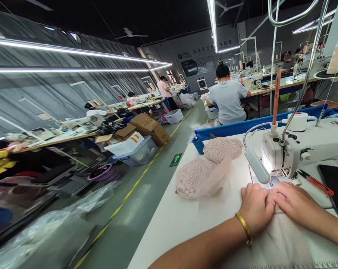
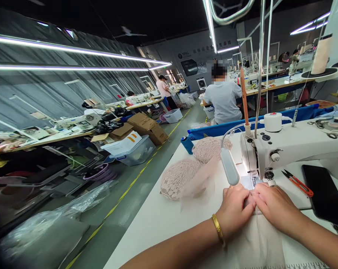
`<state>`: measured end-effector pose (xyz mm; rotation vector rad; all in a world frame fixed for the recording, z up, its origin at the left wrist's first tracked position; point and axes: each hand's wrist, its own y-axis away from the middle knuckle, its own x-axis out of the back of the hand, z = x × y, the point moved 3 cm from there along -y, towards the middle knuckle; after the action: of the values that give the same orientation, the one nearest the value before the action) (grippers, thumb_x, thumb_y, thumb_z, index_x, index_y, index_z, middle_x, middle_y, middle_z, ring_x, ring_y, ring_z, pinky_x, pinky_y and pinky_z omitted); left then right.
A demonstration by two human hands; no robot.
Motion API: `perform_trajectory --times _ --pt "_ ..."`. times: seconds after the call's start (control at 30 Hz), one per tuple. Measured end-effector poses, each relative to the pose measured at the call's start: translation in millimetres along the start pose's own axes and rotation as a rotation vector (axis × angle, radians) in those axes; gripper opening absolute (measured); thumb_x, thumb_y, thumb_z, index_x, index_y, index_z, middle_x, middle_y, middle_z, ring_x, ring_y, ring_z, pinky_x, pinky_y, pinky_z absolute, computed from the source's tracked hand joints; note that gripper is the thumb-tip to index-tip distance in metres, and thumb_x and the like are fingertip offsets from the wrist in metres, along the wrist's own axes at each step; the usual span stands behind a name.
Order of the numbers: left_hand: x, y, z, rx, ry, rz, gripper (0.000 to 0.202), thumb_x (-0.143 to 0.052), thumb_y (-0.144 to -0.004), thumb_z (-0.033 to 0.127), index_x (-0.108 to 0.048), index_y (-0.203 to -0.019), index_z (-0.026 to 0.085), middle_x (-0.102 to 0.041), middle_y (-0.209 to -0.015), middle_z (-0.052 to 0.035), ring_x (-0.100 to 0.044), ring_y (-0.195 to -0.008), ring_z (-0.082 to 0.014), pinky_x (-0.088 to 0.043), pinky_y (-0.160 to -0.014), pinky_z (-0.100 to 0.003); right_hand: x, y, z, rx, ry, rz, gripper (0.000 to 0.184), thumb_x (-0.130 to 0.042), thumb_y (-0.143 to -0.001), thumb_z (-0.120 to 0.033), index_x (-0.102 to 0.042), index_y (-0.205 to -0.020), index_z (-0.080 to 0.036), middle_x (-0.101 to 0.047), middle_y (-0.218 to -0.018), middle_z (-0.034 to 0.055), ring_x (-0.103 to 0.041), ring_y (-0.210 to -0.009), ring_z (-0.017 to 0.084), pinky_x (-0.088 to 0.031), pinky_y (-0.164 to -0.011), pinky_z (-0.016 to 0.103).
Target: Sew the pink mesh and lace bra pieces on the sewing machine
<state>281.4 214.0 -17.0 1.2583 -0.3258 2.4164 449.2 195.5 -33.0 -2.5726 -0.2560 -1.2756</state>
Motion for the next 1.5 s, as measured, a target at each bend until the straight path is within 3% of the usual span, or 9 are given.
perform_trajectory --times 0.1,0.17,0.23,0.3,0.43,0.53,0.77,0.97,1.5 --pt "-2.2 -3 2 -0.164 -0.115 0.167 0.014 -0.073 -0.084 0.019 -0.064 -0.094 0.019 -0.068 -0.104 -0.0100 -0.058 -0.098 -0.0290 -0.040 -0.084 -0.042 -4 -8 9 0.002 0.019 0.014 0.024 -0.040 -0.103 -0.033 -0.041 -0.080 -0.029 -0.064 -0.080 0.0033 -0.063 -0.072 0.026 -0.041 -0.063 0.037" --pt "-3.9 1 3 -0.351 -0.173 0.249 0.007 -0.068 -0.091 0.014 -0.065 -0.095 0.020 -0.070 -0.103 -0.0085 -0.059 -0.095 -0.0265 -0.040 -0.083 -0.041 -4 -8 12 -0.002 0.028 0.030 0.017 -0.042 -0.102 -0.032 -0.046 -0.086 -0.029 -0.066 -0.081 0.0029 -0.064 -0.069 0.026 -0.042 -0.060 0.036" --pt "-6.9 5 2 -0.522 -0.216 0.244 0.016 -0.058 -0.101 0.014 -0.066 -0.089 0.020 -0.071 -0.093 -0.0062 -0.060 -0.087 -0.0231 -0.041 -0.079 -0.038 -3 -5 14 -0.006 0.034 0.044 0.014 -0.045 -0.104 -0.035 -0.050 -0.092 -0.029 -0.067 -0.078 0.0016 -0.064 -0.065 0.026 -0.044 -0.058 0.035" --pt "-8.6 8 0 -0.595 -0.226 0.195 0.021 -0.055 -0.106 0.016 -0.068 -0.090 0.020 -0.072 -0.090 -0.0055 -0.060 -0.082 -0.0218 -0.042 -0.076 -0.037 -1 0 17 0.004 0.041 0.056 0.016 -0.045 -0.106 -0.038 -0.054 -0.097 -0.029 -0.070 -0.080 0.0025 -0.067 -0.067 0.026 -0.046 -0.058 0.035" --pt "-4.5 10 -3 -0.577 -0.182 0.131 0.019 -0.054 -0.108 0.017 -0.071 -0.100 0.018 -0.075 -0.099 -0.0072 -0.063 -0.087 -0.0217 -0.047 -0.079 -0.036 0 8 21 0.080 0.075 0.093 0.027 -0.040 -0.108 -0.035 -0.066 -0.107 -0.028 -0.076 -0.105 0.0096 -0.072 -0.087 0.031 -0.053 -0.070 0.041" --pt "-0.2 11 -1 -0.576 -0.153 0.128 0.018 -0.054 -0.108 0.016 -0.072 -0.106 0.016 -0.075 -0.104 -0.0086 -0.064 -0.091 -0.0219 -0.049 -0.082 -0.036 1 12 20 0.210 0.127 0.093 0.033 -0.040 -0.110 -0.027 -0.071 -0.118 -0.029 -0.075 -0.116 0.0093 -0.072 -0.086 0.027 -0.054 -0.070 0.038" --pt "1.8 12 1 -0.541 -0.237 0.185 0.013 -0.058 -0.105 0.019 -0.071 -0.105 0.018 -0.073 -0.105 -0.0095 -0.064 -0.092 -0.0250 -0.051 -0.081 -0.039 4 10 19 0.360 0.318 0.154 0.038 -0.039 -0.104 -0.015 -0.076 -0.109 -0.023 -0.078 -0.116 0.0134 -0.069 -0.067 0.021 -0.053 -0.056 0.034" --pt "1.5 10 0 -0.503 -0.271 0.198 0.008 -0.070 -0.097 0.020 -0.070 -0.106 0.018 -0.073 -0.112 -0.0108 -0.066 -0.097 -0.0275 -0.056 -0.085 -0.043 2 8 26 0.352 0.432 0.259 0.039 -0.041 -0.103 -0.018 -0.077 -0.115 -0.024 -0.079 -0.114 0.0164 -0.076 -0.083 0.029 -0.059 -0.058 0.036" --pt "-4.1 0 -4 -0.493 -0.280 0.266 0.020 -0.073 -0.093 0.019 -0.073 -0.112 0.018 -0.073 -0.116 -0.0122 -0.067 -0.100 -0.0310 -0.063 -0.084 -0.051 6 2 20 0.367 0.525 0.383 0.049 -0.029 -0.106 -0.012 -0.076 -0.111 -0.022 -0.081 -0.106 0.0125 -0.079 -0.089 0.029 -0.063 -0.068 0.040"
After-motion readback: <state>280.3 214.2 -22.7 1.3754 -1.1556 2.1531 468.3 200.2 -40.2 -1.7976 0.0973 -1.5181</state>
